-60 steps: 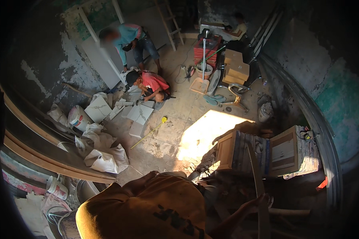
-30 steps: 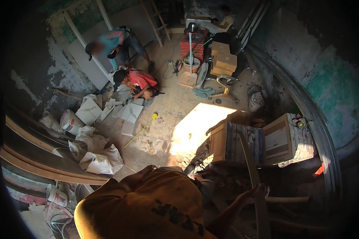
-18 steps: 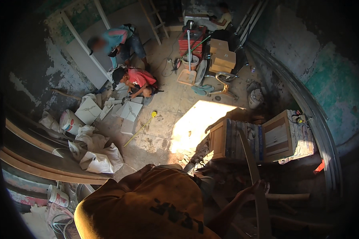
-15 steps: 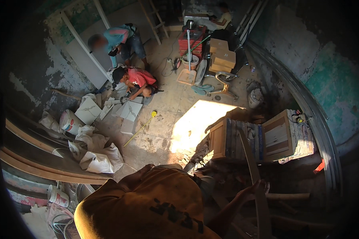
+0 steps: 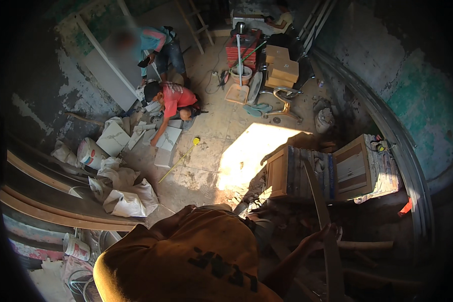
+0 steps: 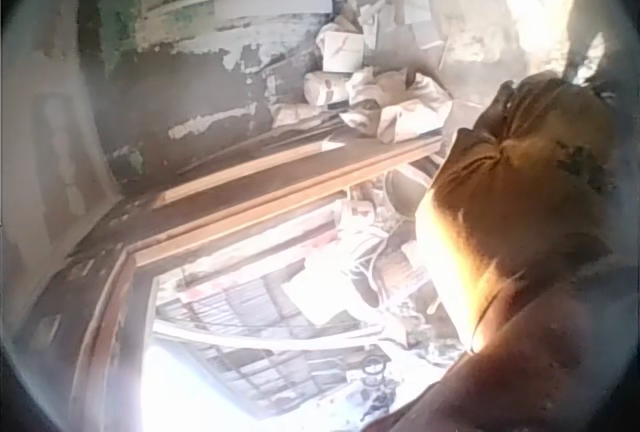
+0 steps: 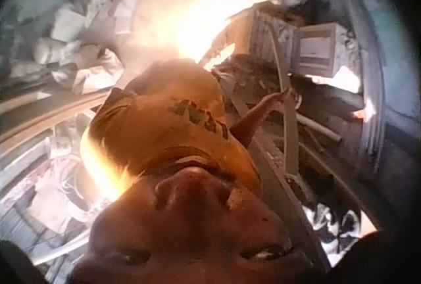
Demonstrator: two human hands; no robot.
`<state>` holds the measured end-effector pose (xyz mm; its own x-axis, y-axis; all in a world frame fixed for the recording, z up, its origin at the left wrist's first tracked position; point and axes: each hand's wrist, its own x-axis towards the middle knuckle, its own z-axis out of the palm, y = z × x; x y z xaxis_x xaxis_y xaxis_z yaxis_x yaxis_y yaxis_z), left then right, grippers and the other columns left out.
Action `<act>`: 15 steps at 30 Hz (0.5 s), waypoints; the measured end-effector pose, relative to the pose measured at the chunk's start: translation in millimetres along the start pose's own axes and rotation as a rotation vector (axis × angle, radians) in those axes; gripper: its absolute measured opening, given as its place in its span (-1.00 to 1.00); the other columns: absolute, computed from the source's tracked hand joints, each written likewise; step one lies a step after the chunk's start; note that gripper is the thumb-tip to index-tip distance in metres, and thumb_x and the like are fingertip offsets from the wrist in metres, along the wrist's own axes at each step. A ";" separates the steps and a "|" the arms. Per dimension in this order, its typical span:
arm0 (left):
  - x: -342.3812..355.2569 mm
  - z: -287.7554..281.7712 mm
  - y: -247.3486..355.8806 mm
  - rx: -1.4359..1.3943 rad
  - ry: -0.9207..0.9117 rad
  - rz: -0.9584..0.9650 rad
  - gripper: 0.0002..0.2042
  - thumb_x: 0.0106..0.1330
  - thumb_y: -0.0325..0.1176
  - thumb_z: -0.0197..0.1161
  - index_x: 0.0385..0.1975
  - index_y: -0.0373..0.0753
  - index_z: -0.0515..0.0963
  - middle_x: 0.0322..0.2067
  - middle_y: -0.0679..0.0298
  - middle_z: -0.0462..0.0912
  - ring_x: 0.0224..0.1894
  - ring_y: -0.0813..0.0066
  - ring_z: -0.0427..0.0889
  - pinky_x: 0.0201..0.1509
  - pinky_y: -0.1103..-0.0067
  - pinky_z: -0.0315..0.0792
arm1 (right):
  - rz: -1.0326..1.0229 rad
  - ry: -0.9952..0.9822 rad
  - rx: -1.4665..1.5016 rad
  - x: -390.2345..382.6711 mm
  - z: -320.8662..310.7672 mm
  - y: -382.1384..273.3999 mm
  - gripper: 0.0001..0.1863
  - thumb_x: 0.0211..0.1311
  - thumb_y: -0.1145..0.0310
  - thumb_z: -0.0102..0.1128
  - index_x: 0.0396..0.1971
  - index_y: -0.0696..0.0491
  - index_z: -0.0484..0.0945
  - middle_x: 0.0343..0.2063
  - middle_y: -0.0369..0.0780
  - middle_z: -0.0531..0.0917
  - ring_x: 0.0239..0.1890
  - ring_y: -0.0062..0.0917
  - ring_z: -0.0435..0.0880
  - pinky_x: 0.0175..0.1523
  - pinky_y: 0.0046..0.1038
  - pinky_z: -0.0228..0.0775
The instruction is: Applying plaster or joint compound to a metal corner bead strip.
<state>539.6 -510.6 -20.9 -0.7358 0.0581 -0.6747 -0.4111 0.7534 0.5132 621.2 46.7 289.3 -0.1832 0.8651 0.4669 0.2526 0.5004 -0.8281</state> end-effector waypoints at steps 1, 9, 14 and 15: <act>0.4 -0.3 0.0 0.005 0.001 0.005 -0.65 0.29 -0.13 0.06 -0.05 -0.14 0.61 -0.04 0.09 0.64 0.02 0.24 0.60 0.12 0.38 0.41 | -0.019 0.003 -0.011 0.9 -0.4 3.4 -0.75 0.18 0.29 0.29 -0.27 0.16 0.57 0.01 -0.10 0.46 -0.01 -0.33 0.52 -0.04 -0.31 0.52; 0.8 -1.8 -6.5 0.016 0.005 0.036 -0.65 0.29 -0.14 0.06 -0.05 -0.13 0.61 -0.04 0.10 0.65 0.02 0.25 0.60 0.12 0.38 0.41 | 0.099 -0.018 0.044 3.3 -1.0 14.7 -0.52 0.15 0.28 0.30 0.04 0.14 0.42 0.01 -0.11 0.45 -0.02 -0.31 0.52 -0.01 -0.27 0.50; -0.1 -1.8 -13.6 0.015 0.008 0.059 -0.66 0.29 -0.14 0.06 -0.05 -0.13 0.61 -0.04 0.10 0.65 0.02 0.25 0.60 0.12 0.37 0.41 | 0.080 -0.025 0.046 3.1 0.7 10.5 -0.52 0.16 0.31 0.28 0.05 0.14 0.40 0.01 -0.12 0.43 -0.03 -0.31 0.51 0.01 -0.29 0.49; 0.7 -2.4 -14.4 0.017 0.007 0.065 -0.66 0.29 -0.14 0.06 -0.05 -0.13 0.61 -0.04 0.10 0.65 0.02 0.25 0.60 0.12 0.37 0.41 | 0.070 -0.038 0.017 3.8 -0.2 12.2 -0.54 0.17 0.31 0.28 0.03 0.15 0.42 0.02 -0.12 0.43 -0.02 -0.32 0.51 0.00 -0.29 0.49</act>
<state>543.7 -522.9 -27.5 -0.7642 0.1028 -0.6368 -0.3534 0.7592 0.5466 623.8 56.2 281.0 -0.2014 0.8960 0.3958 0.2497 0.4377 -0.8638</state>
